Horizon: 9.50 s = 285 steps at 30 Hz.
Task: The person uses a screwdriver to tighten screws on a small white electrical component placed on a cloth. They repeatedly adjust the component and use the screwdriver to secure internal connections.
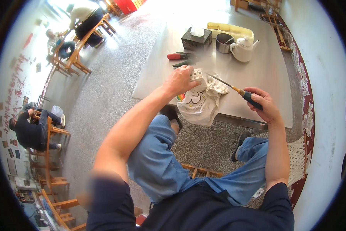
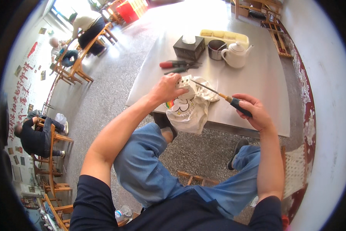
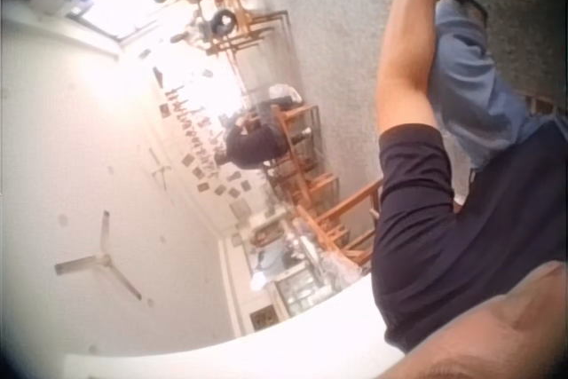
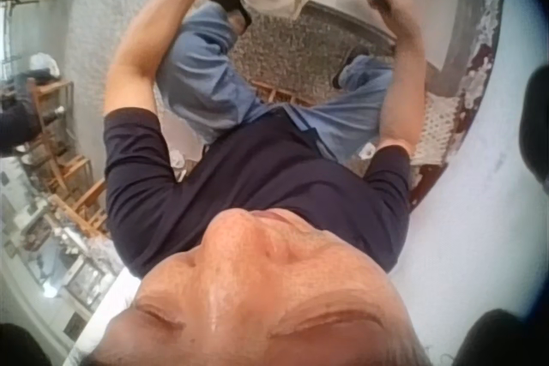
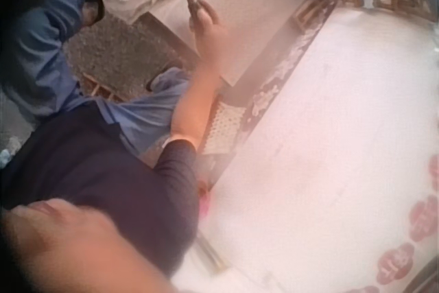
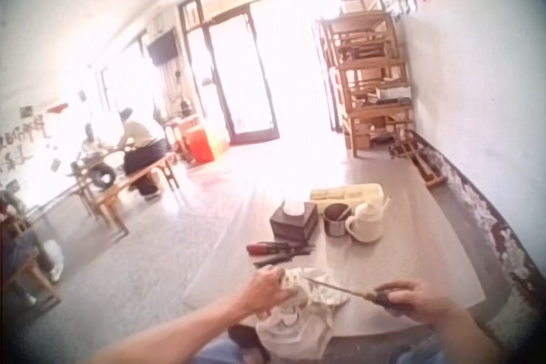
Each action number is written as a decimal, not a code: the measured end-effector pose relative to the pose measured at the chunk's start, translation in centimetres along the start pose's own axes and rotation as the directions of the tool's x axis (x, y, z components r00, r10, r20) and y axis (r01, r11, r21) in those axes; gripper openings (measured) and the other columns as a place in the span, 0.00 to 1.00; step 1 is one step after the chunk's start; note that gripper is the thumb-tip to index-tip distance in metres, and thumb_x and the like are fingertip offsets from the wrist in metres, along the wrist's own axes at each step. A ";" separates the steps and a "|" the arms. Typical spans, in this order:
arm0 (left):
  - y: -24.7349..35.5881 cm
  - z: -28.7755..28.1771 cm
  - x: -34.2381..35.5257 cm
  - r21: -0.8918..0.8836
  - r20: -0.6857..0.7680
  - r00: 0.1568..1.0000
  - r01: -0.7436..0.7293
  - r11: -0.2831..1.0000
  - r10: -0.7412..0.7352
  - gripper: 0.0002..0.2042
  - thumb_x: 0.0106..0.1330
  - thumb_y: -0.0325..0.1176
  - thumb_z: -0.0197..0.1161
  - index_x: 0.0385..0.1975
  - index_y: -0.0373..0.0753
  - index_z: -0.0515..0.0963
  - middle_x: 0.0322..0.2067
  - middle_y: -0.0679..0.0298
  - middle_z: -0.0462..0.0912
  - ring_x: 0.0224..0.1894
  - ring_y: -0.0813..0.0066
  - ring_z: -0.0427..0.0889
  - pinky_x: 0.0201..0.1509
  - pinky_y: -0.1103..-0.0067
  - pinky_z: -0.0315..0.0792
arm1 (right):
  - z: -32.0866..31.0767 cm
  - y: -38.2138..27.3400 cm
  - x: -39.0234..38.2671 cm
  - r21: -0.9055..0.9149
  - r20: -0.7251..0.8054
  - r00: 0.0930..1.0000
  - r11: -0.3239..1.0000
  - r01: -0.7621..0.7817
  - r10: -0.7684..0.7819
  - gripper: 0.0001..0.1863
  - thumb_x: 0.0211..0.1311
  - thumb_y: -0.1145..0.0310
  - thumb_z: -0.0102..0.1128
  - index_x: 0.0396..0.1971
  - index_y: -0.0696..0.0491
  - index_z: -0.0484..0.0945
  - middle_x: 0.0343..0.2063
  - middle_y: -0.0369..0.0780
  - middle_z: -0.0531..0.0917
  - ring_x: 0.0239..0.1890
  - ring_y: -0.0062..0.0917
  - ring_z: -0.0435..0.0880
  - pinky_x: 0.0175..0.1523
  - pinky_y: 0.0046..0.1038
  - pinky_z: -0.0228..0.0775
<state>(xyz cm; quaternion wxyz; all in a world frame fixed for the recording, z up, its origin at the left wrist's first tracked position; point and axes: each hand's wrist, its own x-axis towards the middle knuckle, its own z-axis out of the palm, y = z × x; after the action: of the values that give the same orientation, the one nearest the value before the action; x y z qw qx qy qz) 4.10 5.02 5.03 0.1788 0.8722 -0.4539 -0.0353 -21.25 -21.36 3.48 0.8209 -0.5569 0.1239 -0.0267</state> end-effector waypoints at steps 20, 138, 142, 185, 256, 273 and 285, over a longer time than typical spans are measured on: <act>1.1 2.1 1.1 -0.104 -0.051 0.999 0.012 0.995 -0.017 0.29 0.60 0.47 0.73 0.59 0.39 0.78 0.52 0.48 0.78 0.54 0.52 0.81 0.60 0.66 0.76 | 0.5 -0.3 -0.8 -0.575 -0.050 0.968 0.800 0.172 -0.244 0.18 0.62 0.70 0.66 0.52 0.57 0.85 0.38 0.35 0.85 0.41 0.18 0.79 0.50 0.22 0.72; 0.2 3.7 0.3 -0.051 -0.020 0.983 -0.183 0.982 0.182 0.36 0.58 0.39 0.75 0.63 0.33 0.66 0.57 0.42 0.75 0.58 0.41 0.77 0.60 0.60 0.74 | 11.0 3.3 5.9 -0.272 -0.058 0.995 0.958 -0.089 0.076 0.16 0.74 0.66 0.53 0.45 0.65 0.82 0.15 0.30 0.69 0.08 0.12 0.65 0.10 0.20 0.60; 0.6 3.5 0.8 -0.076 0.042 0.989 -0.135 0.988 0.139 0.34 0.56 0.37 0.77 0.59 0.30 0.68 0.57 0.43 0.75 0.60 0.43 0.75 0.64 0.60 0.72 | 10.4 3.3 5.9 -0.311 -0.056 0.996 0.947 -0.086 0.072 0.16 0.75 0.66 0.53 0.44 0.65 0.81 0.15 0.29 0.69 0.07 0.12 0.64 0.10 0.20 0.60; 3.1 -1.1 -0.4 0.139 0.181 0.943 -0.305 0.942 0.279 0.37 0.49 0.56 0.78 0.51 0.35 0.73 0.44 0.53 0.83 0.49 0.51 0.84 0.52 0.62 0.78 | 8.8 2.4 11.6 -0.774 -0.020 1.000 0.634 -0.016 0.001 0.30 0.72 0.47 0.58 0.16 0.57 0.80 0.13 0.31 0.70 0.18 0.16 0.66 0.25 0.27 0.57; 2.0 0.3 0.0 -0.142 0.346 0.918 -0.155 0.978 0.195 0.39 0.53 0.44 0.76 0.62 0.33 0.66 0.56 0.43 0.76 0.63 0.47 0.72 0.67 0.63 0.69 | 10.4 -0.6 8.3 -0.677 0.106 0.979 0.734 -0.056 0.172 0.15 0.69 0.63 0.57 0.34 0.60 0.88 0.20 0.30 0.77 0.22 0.14 0.70 0.28 0.21 0.63; 1.7 0.9 -0.2 -0.051 0.256 0.933 -0.248 0.967 0.253 0.33 0.55 0.44 0.77 0.55 0.35 0.69 0.52 0.47 0.79 0.61 0.49 0.74 0.64 0.63 0.71 | 10.5 -0.5 8.3 -0.761 0.118 0.969 0.647 -0.051 0.215 0.16 0.66 0.64 0.56 0.32 0.61 0.88 0.19 0.33 0.77 0.22 0.16 0.72 0.28 0.23 0.65; 1.8 1.5 -0.2 0.040 0.230 0.922 -0.330 0.943 0.313 0.31 0.55 0.44 0.77 0.50 0.33 0.70 0.50 0.48 0.79 0.57 0.48 0.76 0.62 0.64 0.71 | 10.3 0.1 8.1 -0.755 0.119 0.982 0.655 -0.006 0.146 0.15 0.63 0.65 0.56 0.27 0.61 0.87 0.19 0.35 0.79 0.23 0.18 0.74 0.30 0.25 0.67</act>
<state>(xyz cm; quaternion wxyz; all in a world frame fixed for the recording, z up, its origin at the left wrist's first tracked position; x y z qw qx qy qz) 2.18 3.82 4.24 0.0964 0.7829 -0.6089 -0.0841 -10.99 -13.45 5.63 0.5251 -0.8405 0.0769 0.1089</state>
